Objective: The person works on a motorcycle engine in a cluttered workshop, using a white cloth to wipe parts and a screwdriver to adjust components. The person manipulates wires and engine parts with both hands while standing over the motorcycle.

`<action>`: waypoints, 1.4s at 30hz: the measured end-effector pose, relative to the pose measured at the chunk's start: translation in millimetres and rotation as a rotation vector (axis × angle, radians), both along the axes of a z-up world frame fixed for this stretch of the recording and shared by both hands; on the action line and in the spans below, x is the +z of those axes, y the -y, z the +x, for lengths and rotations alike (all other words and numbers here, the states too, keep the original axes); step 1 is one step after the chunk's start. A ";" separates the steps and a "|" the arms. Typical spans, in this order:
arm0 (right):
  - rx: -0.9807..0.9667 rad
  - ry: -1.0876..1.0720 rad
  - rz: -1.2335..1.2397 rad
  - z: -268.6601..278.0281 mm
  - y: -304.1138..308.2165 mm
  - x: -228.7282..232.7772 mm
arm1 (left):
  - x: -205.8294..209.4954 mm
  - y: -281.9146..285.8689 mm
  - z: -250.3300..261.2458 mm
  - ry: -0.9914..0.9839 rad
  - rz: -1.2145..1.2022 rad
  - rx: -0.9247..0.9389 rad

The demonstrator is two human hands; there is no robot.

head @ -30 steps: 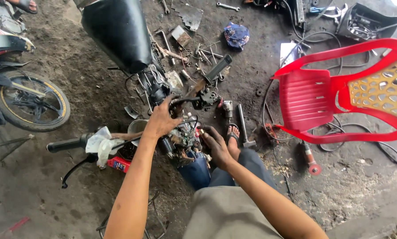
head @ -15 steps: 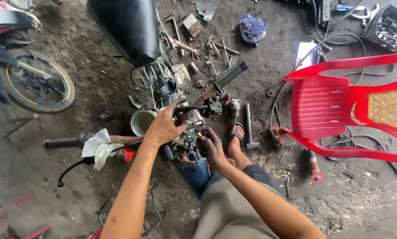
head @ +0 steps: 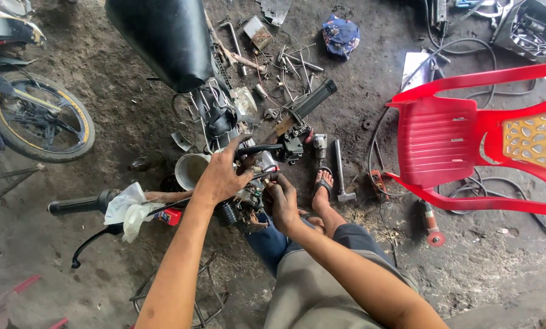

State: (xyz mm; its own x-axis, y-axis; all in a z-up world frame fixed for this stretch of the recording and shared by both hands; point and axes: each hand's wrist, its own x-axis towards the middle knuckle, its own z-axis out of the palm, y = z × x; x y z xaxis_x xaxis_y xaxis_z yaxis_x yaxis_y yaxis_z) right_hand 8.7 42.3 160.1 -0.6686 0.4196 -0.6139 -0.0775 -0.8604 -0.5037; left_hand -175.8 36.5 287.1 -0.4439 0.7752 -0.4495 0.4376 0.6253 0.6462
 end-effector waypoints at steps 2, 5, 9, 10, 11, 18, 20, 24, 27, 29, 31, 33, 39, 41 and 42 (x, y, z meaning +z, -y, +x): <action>0.008 0.008 -0.007 -2.8 -2.2 6.4 | -0.7 2.2 -1.0 -0.015 0.034 -0.022; -0.036 -0.026 -0.054 -6.7 -1.2 11.9 | 1.5 2.2 -0.9 -0.013 0.054 -0.030; -0.019 0.023 -0.036 -6.9 1.6 7.9 | 2.0 2.5 -0.9 -0.003 0.036 -0.023; 0.022 0.056 0.035 -7.1 0.0 7.5 | 1.3 2.5 -1.6 -0.013 0.056 -0.036; 0.021 0.053 0.039 -10.2 -4.3 13.8 | 0.4 1.9 -2.7 -0.016 0.060 -0.037; -0.038 0.041 -0.095 -10.7 -1.2 11.5 | 0.1 2.0 -2.1 -0.007 0.073 -0.040; -0.013 0.088 -0.083 -10.4 4.2 2.4 | -0.5 2.5 -1.9 -0.017 0.101 -0.051; -0.006 0.108 -0.028 -16.2 -0.1 8.0 | -3.0 4.1 -2.6 0.011 0.081 -0.024; 0.005 0.077 -0.034 -13.7 -0.4 5.4 | -2.2 4.5 -2.6 0.004 0.084 -0.026; -0.008 0.022 -0.006 -12.3 1.7 0.4 | -0.8 3.9 -2.4 -0.001 0.079 -0.028; -0.008 0.073 -0.041 -12.6 2.9 0.1 | 0.8 3.0 -1.5 0.008 0.058 -0.021; 0.001 0.081 -0.063 -15.6 -2.0 14.4 | -0.5 3.4 -1.4 -0.004 0.078 -0.032; -0.049 0.105 0.128 -11.9 6.3 2.5 | 2.7 1.3 -1.1 0.003 0.015 -0.012; -0.029 0.181 0.315 -6.7 3.2 10.5 | 2.7 1.1 -0.7 0.012 0.017 -0.004; -0.016 0.234 0.616 -3.9 -2.1 21.2 | 2.3 1.6 -0.6 0.016 0.021 -0.003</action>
State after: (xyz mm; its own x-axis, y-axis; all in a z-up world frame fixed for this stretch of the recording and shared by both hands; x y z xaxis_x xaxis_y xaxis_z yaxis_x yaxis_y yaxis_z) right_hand 4.8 44.4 181.3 -0.5374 0.7497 -0.3862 0.0831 -0.4087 -0.9089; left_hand -176.4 35.0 289.4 -0.4348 0.7856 -0.4402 0.4288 0.6105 0.6659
